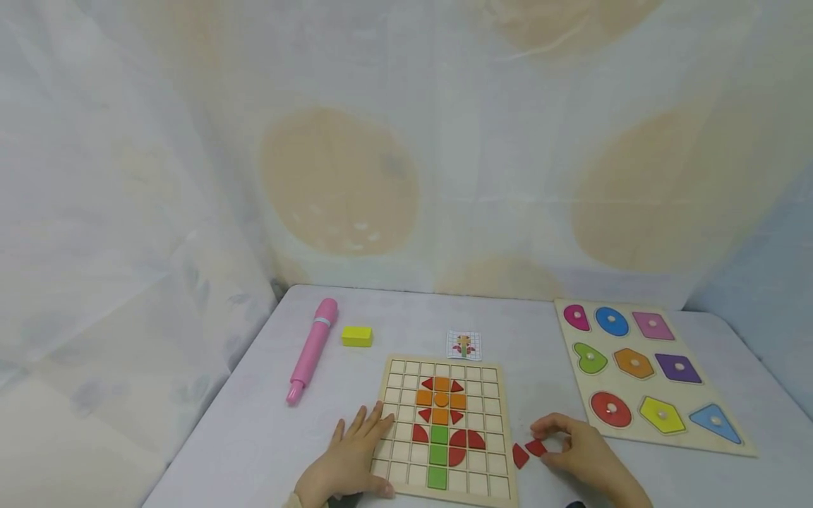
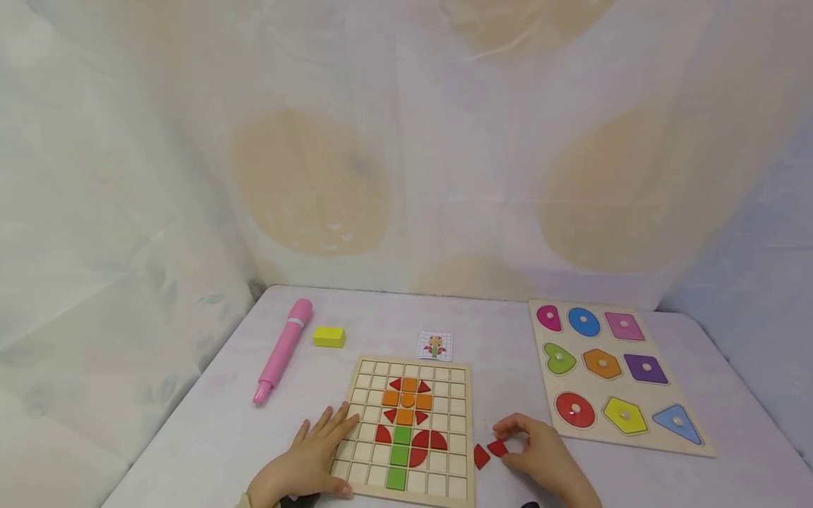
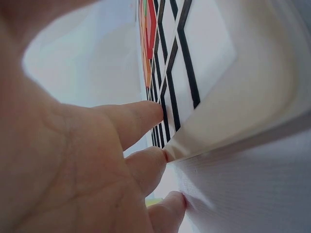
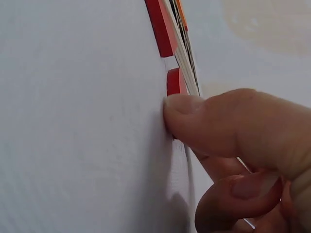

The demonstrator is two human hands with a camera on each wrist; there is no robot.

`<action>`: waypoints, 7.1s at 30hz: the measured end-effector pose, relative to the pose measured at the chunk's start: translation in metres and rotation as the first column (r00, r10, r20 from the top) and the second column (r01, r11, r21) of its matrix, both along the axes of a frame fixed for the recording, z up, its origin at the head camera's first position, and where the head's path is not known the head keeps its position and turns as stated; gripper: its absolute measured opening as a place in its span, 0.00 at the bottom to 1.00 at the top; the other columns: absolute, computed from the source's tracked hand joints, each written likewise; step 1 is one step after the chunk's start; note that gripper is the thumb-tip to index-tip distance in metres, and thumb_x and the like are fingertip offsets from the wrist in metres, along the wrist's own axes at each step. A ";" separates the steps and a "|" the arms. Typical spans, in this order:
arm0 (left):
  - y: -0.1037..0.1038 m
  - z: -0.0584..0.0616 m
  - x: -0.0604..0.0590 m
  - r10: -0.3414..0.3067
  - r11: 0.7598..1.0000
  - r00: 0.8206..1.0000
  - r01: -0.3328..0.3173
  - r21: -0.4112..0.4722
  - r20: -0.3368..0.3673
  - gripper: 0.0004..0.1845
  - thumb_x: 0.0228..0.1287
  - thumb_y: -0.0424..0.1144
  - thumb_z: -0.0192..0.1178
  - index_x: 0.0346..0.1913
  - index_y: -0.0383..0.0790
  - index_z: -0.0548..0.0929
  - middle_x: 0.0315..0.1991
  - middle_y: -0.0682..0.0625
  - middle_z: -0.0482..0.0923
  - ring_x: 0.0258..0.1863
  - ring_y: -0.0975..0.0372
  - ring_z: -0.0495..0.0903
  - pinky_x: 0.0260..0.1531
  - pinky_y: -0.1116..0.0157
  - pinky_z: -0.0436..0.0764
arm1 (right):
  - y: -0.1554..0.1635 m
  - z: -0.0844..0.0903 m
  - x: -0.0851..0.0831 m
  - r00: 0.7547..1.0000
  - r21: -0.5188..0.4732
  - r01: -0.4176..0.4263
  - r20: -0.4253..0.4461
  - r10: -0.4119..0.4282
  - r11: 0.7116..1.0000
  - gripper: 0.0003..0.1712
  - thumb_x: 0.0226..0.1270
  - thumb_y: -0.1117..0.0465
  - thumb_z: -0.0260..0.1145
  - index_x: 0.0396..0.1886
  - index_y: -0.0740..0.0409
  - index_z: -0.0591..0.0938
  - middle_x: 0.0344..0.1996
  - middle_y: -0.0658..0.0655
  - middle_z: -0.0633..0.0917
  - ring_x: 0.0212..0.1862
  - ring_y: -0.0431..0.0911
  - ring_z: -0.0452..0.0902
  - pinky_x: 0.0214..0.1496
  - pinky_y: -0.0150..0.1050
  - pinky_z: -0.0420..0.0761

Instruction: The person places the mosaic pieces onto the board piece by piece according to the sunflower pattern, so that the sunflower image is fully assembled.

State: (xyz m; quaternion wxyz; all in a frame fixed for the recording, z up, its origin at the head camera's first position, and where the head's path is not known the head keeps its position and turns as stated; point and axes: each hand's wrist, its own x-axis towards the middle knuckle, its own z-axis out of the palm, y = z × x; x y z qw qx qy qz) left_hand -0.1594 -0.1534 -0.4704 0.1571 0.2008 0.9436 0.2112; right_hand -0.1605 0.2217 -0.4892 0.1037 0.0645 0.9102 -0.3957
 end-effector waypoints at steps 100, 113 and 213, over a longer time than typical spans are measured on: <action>-0.004 -0.006 -0.002 -0.007 0.999 1.000 0.006 0.037 0.020 0.60 0.37 0.60 0.75 0.74 0.43 0.59 0.78 0.39 0.46 0.75 0.36 0.44 0.63 0.26 0.41 | -0.052 0.022 -0.007 0.972 -0.220 -0.218 -0.131 0.193 0.951 0.27 0.53 0.62 0.74 0.55 0.56 0.78 0.42 0.54 0.82 0.25 0.40 0.67 0.20 0.30 0.69; -0.001 -0.004 -0.002 0.000 1.000 1.000 0.000 0.008 0.009 0.58 0.38 0.58 0.76 0.74 0.44 0.60 0.78 0.40 0.47 0.75 0.37 0.45 0.64 0.26 0.43 | -0.011 0.014 -0.004 0.946 -0.142 -0.323 -0.033 0.321 0.936 0.23 0.46 0.70 0.73 0.45 0.56 0.79 0.37 0.51 0.81 0.40 0.46 0.68 0.34 0.29 0.73; 0.000 0.004 0.004 0.011 1.000 0.998 -0.012 -0.017 -0.060 0.59 0.36 0.60 0.76 0.73 0.41 0.62 0.77 0.40 0.52 0.72 0.39 0.57 0.62 0.27 0.50 | -0.129 0.026 -0.045 0.912 -0.124 -0.309 -0.318 0.257 0.943 0.12 0.57 0.64 0.71 0.40 0.53 0.81 0.42 0.54 0.85 0.27 0.40 0.72 0.27 0.29 0.73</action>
